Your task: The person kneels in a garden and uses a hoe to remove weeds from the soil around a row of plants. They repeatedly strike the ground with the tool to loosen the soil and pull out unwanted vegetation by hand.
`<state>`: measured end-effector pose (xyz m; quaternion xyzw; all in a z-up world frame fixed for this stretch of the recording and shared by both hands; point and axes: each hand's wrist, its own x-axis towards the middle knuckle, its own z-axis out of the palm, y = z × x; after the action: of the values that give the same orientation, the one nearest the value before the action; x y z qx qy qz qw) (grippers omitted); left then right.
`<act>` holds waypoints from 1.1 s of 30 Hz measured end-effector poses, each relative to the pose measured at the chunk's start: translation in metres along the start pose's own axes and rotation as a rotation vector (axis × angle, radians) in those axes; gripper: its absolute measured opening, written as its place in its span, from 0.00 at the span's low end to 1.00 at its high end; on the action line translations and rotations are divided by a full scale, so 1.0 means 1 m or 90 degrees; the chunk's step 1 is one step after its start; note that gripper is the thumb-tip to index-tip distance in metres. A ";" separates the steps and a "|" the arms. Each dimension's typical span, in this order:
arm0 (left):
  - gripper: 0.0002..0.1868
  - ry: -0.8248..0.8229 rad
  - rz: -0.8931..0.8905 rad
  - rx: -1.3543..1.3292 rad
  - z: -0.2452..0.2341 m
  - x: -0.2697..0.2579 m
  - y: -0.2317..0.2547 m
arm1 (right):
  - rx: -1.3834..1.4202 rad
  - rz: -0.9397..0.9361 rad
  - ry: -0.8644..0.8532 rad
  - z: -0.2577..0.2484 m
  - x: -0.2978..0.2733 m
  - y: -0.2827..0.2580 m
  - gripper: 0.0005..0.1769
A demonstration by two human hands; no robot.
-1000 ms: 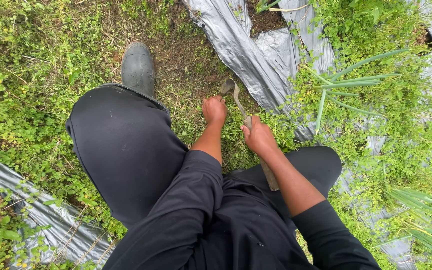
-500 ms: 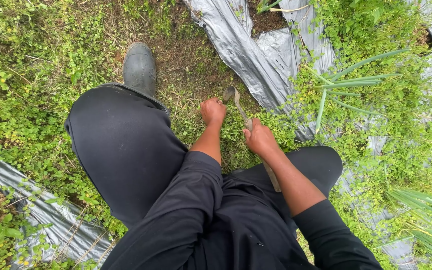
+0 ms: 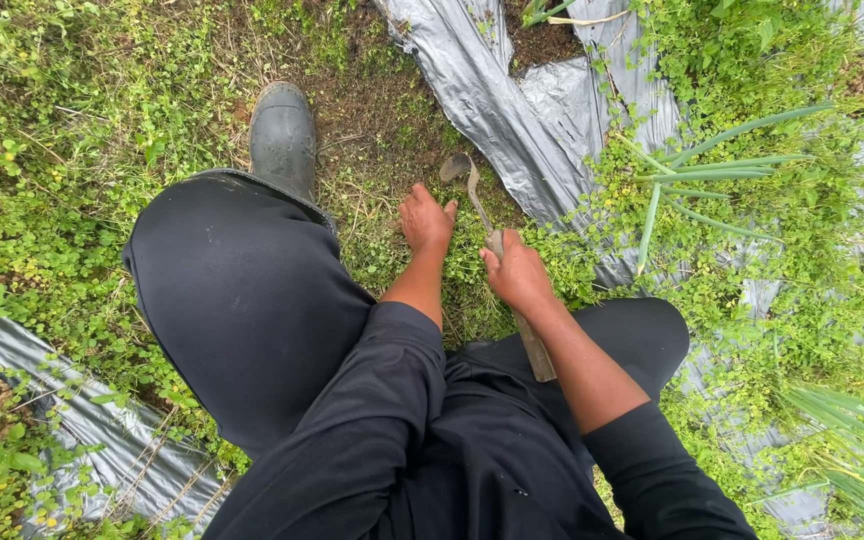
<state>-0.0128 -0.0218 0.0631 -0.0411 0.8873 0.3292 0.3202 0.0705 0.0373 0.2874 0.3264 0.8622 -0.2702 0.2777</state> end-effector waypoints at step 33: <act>0.26 0.015 -0.113 -0.094 -0.038 -0.025 0.006 | -0.069 0.012 -0.053 -0.002 0.000 -0.006 0.25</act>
<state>-0.0152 -0.0440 0.1036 -0.1469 0.8571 0.3637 0.3340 0.0656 0.0351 0.2909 0.3075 0.8600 -0.2336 0.3335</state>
